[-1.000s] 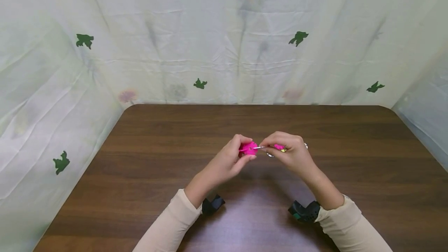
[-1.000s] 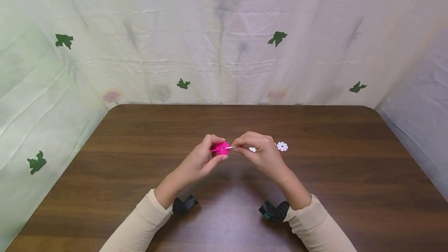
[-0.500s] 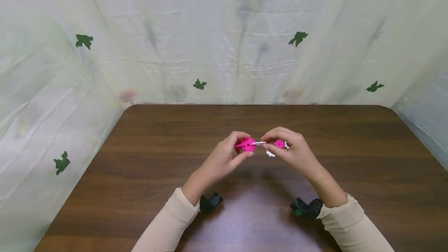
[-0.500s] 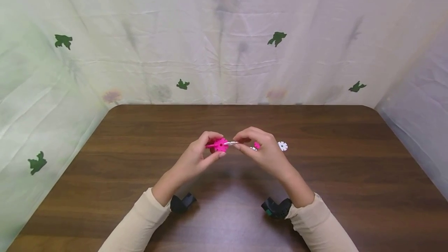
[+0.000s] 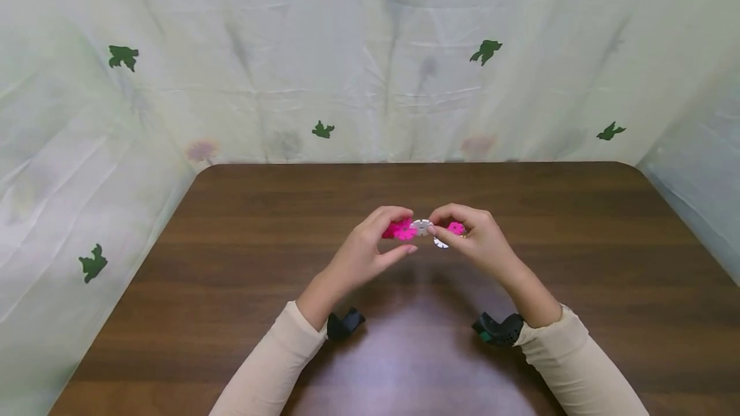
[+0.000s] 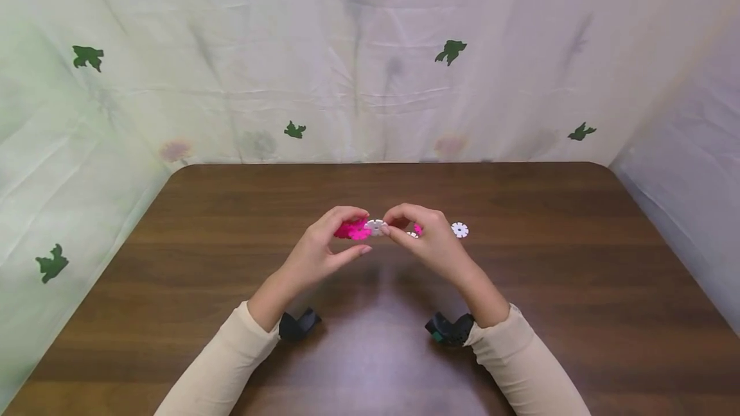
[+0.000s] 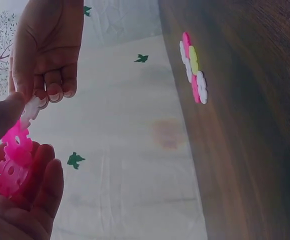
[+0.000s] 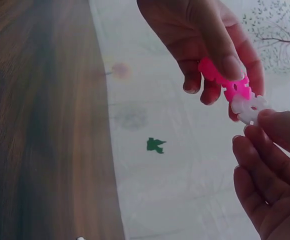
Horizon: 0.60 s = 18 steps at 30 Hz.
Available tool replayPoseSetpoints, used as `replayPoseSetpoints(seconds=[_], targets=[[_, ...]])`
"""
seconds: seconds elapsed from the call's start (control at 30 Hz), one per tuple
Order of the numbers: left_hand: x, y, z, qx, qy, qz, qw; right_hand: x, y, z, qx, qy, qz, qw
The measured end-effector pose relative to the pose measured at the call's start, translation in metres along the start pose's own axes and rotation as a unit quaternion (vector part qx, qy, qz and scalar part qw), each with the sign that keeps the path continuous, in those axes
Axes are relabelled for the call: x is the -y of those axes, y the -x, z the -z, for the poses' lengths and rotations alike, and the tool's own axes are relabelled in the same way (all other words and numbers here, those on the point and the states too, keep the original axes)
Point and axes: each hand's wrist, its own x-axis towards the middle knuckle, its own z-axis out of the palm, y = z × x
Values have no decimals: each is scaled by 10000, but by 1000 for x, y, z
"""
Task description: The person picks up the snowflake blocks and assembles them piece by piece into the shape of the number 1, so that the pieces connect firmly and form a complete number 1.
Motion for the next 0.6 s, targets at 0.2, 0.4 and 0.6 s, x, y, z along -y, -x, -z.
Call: replayPoseSetpoints(seconds=[0.2, 0.4, 0.6], targets=[[-1, 1, -1, -268, -451, -315, 9981, 2, 1, -3, 157, -254, -279, 9992], [0, 2, -2, -558, -741, -498, 9944, 3, 1, -7, 291, -607, -412, 9969], [-1, 2, -2, -610, -756, -531, 9939, 3, 2, -5, 288, -535, -477, 9970]])
